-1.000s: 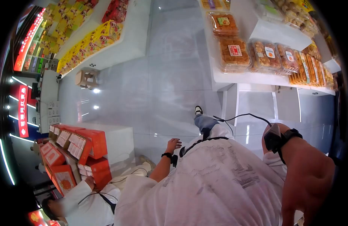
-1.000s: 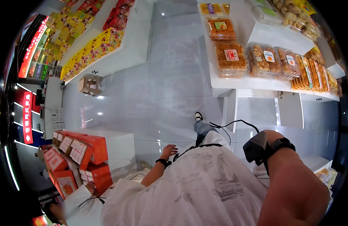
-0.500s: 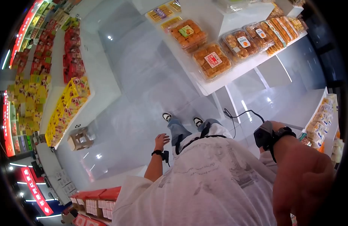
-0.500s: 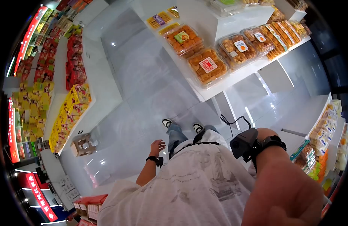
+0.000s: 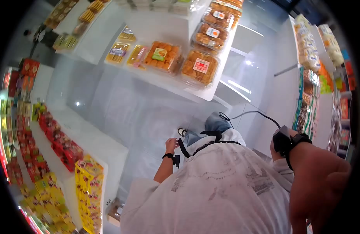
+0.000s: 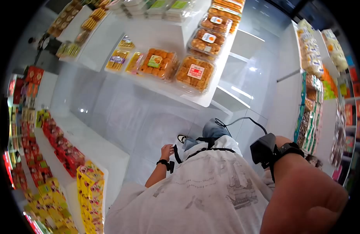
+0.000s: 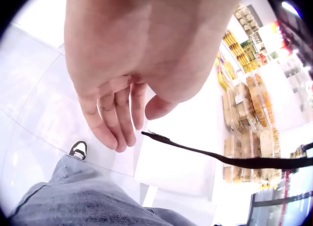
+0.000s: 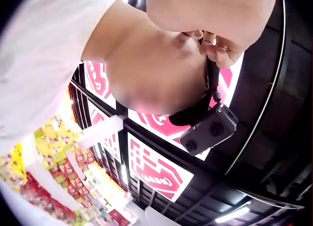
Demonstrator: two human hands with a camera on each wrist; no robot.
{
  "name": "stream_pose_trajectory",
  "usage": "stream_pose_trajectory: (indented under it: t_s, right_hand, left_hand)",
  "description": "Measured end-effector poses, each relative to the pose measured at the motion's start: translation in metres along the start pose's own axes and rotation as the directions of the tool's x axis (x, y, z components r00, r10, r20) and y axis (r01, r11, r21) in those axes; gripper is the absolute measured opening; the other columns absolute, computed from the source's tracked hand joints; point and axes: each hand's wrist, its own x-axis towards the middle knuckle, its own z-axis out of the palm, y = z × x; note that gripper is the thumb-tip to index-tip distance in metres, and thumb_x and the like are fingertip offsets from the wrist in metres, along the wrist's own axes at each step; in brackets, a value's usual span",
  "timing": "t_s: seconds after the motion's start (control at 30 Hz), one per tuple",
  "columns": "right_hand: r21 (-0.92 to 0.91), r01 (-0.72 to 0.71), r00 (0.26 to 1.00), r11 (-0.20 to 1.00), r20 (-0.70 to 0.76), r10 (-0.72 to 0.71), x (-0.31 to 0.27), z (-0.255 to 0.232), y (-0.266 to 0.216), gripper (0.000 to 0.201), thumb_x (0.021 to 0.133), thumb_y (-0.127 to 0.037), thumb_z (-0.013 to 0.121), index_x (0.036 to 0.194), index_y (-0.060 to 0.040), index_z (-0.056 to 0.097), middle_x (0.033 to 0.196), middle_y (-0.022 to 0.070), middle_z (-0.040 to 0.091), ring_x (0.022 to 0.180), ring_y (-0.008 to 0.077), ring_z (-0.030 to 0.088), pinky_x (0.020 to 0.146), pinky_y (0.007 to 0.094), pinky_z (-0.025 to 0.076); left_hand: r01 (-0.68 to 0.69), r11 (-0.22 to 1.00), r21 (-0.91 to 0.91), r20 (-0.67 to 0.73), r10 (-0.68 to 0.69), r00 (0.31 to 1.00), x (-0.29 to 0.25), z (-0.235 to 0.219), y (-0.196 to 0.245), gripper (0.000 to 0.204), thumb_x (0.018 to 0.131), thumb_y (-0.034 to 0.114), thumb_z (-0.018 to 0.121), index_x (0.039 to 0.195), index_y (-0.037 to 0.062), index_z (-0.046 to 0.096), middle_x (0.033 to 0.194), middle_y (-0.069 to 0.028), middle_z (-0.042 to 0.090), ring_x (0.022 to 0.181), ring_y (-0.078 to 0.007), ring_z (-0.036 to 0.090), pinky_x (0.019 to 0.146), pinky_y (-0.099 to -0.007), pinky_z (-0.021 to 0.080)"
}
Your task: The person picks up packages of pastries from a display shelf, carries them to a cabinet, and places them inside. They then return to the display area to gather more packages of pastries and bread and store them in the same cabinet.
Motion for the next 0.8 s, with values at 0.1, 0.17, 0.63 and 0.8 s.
stream_pose_trajectory:
  t_s: [0.1,0.17,0.63,0.8]
  right_hand:
    - [-0.282,-0.022,1.000,0.959,-0.016,0.018,-0.007,-0.012,-0.012,0.018,0.084,-0.003,0.073,0.095,-0.0062,0.058,0.077,0.0089,0.057,0.057,0.0132,0.049,0.049,0.0206,0.042]
    - [-0.499,-0.136,0.990,0.856,-0.043,0.132,-0.022,-0.026,-0.019,0.019,0.084,-0.003,0.074,0.095,-0.0060,0.059,0.078,0.0093,0.058,0.057,0.0134,0.049,0.049,0.0204,0.042]
    - [-0.216,-0.953,0.181,0.213,0.156,0.971,-0.119,-0.217,-0.063,0.010,0.093,-0.002,0.058,0.083,-0.0011,0.057,0.076,0.0095,0.059,0.055,0.0207,0.053,0.052,0.0304,0.042]
    - [0.398,-0.888,0.384,0.231,0.364,0.849,-0.036,-0.298,-0.082,0.004,0.089,0.001,0.060,0.092,-0.0009,0.062,0.082,0.0083,0.063,0.060,0.0174,0.057,0.054,0.0275,0.044]
  left_hand:
    - [0.036,0.999,0.027,0.136,-0.039,0.990,0.012,0.009,0.021,0.030,0.088,0.020,0.061,0.108,-0.0020,0.060,0.096,-0.0194,0.069,0.077,-0.0278,0.069,0.070,-0.0364,0.059]
    - [0.029,0.996,0.085,0.151,-0.042,0.988,0.023,0.015,0.031,0.031,0.088,0.020,0.061,0.108,-0.0025,0.059,0.095,-0.0193,0.069,0.077,-0.0281,0.069,0.071,-0.0367,0.059]
    - [0.034,0.911,0.411,0.240,-0.144,0.960,0.022,0.172,0.027,0.022,0.086,0.013,0.062,0.101,-0.0021,0.060,0.083,-0.0158,0.068,0.067,-0.0245,0.068,0.060,-0.0360,0.059]
    - [0.036,0.818,0.574,0.302,-0.252,0.919,0.042,0.256,-0.009,0.026,0.088,0.017,0.059,0.105,-0.0019,0.061,0.088,-0.0140,0.069,0.074,-0.0226,0.068,0.068,-0.0363,0.059]
